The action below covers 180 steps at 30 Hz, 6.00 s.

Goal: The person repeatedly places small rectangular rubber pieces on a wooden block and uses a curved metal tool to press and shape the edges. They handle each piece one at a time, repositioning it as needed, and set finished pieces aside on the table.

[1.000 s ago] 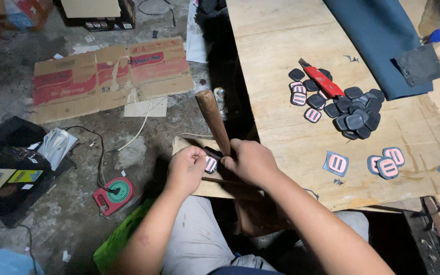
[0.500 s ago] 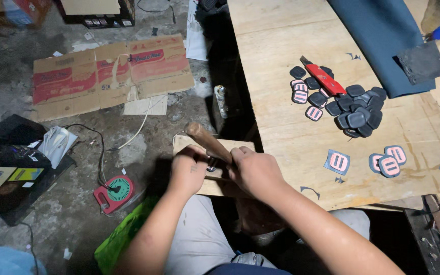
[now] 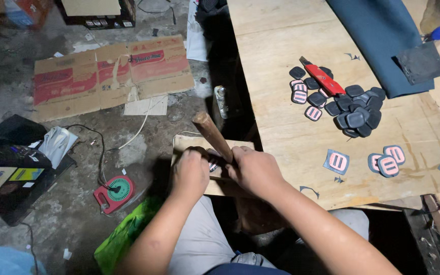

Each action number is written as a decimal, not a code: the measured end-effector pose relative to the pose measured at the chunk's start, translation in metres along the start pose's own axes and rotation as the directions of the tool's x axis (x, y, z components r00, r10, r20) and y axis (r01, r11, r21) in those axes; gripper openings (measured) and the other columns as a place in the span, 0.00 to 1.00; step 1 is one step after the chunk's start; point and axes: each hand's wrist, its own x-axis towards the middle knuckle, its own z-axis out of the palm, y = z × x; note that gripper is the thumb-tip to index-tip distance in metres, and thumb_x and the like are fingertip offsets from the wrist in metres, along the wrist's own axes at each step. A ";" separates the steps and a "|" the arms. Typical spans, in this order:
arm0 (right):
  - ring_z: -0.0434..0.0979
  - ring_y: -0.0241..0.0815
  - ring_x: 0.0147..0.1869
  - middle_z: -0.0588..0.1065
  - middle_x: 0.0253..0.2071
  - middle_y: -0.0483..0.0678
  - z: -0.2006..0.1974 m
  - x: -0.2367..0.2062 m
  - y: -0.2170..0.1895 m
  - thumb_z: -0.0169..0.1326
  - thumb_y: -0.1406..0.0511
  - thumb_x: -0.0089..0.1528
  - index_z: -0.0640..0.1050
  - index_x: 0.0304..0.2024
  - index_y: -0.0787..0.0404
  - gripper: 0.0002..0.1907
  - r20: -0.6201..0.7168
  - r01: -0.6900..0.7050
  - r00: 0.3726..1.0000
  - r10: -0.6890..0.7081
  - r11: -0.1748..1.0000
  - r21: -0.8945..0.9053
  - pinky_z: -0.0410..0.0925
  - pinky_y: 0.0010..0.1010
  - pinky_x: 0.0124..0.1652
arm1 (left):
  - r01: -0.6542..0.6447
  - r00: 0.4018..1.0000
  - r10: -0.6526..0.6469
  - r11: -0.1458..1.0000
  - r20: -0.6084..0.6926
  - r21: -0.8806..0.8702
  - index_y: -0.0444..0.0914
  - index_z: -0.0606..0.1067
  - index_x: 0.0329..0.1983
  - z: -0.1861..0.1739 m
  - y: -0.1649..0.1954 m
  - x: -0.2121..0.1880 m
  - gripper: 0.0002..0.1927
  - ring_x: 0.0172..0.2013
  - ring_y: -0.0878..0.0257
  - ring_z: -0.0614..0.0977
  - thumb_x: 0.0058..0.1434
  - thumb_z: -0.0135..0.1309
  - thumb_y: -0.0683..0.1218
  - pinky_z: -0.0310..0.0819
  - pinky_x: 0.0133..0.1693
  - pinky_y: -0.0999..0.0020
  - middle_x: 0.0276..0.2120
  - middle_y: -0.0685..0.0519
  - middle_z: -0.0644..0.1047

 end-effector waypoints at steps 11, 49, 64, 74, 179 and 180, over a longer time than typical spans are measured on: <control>0.80 0.58 0.44 0.81 0.37 0.53 -0.015 0.024 -0.001 0.60 0.54 0.57 0.79 0.43 0.54 0.16 0.142 -0.133 0.982 0.124 0.990 0.057 0.71 0.48 0.43 | -0.168 0.985 0.167 0.985 0.041 0.028 0.36 0.71 0.37 -0.008 0.002 0.000 0.05 0.39 0.39 0.78 0.65 0.49 0.43 0.72 0.42 0.46 0.37 0.41 0.75; 0.78 0.59 0.42 0.79 0.36 0.52 -0.028 0.056 0.033 0.64 0.54 0.55 0.78 0.38 0.54 0.16 0.268 0.304 0.922 -0.281 0.952 -0.046 0.70 0.49 0.38 | 0.010 0.996 -0.039 0.947 -0.085 -0.321 0.36 0.76 0.35 -0.027 0.018 -0.020 0.07 0.32 0.54 0.82 0.60 0.59 0.44 0.76 0.36 0.60 0.33 0.49 0.79; 0.77 0.44 0.53 0.76 0.58 0.55 -0.030 -0.078 0.049 0.51 0.70 0.63 0.67 0.68 0.57 0.29 -0.044 -0.004 0.988 0.146 0.313 0.950 0.69 0.29 0.48 | -0.277 0.941 0.232 0.946 -0.247 -0.167 0.36 0.77 0.40 -0.029 0.047 -0.042 0.12 0.48 0.44 0.74 0.53 0.61 0.44 0.69 0.49 0.53 0.43 0.44 0.75; 0.76 0.37 0.50 0.71 0.56 0.57 -0.009 -0.092 0.041 0.59 0.71 0.59 0.66 0.63 0.66 0.30 0.176 -0.197 0.973 0.151 0.143 0.970 0.70 0.28 0.45 | -0.317 0.936 0.291 0.941 -0.199 -0.118 0.38 0.78 0.40 -0.025 0.057 -0.047 0.12 0.51 0.51 0.76 0.53 0.62 0.44 0.65 0.52 0.53 0.45 0.52 0.78; 0.77 0.37 0.41 0.77 0.46 0.52 0.031 -0.131 0.029 0.46 0.66 0.70 0.61 0.72 0.65 0.28 -0.301 0.055 0.901 0.311 0.609 0.792 0.71 0.27 0.40 | -0.388 0.918 0.395 0.914 0.038 -0.118 0.37 0.78 0.38 -0.023 0.082 -0.029 0.14 0.43 0.48 0.75 0.51 0.64 0.46 0.67 0.45 0.53 0.37 0.48 0.74; 0.78 0.40 0.48 0.78 0.52 0.54 0.033 -0.129 0.028 0.47 0.66 0.72 0.63 0.71 0.68 0.26 -0.410 0.127 0.889 0.204 0.750 0.649 0.71 0.28 0.47 | -0.402 0.913 0.407 0.909 0.030 -0.108 0.36 0.77 0.39 -0.024 0.082 -0.030 0.13 0.43 0.48 0.75 0.51 0.63 0.45 0.67 0.45 0.53 0.37 0.47 0.74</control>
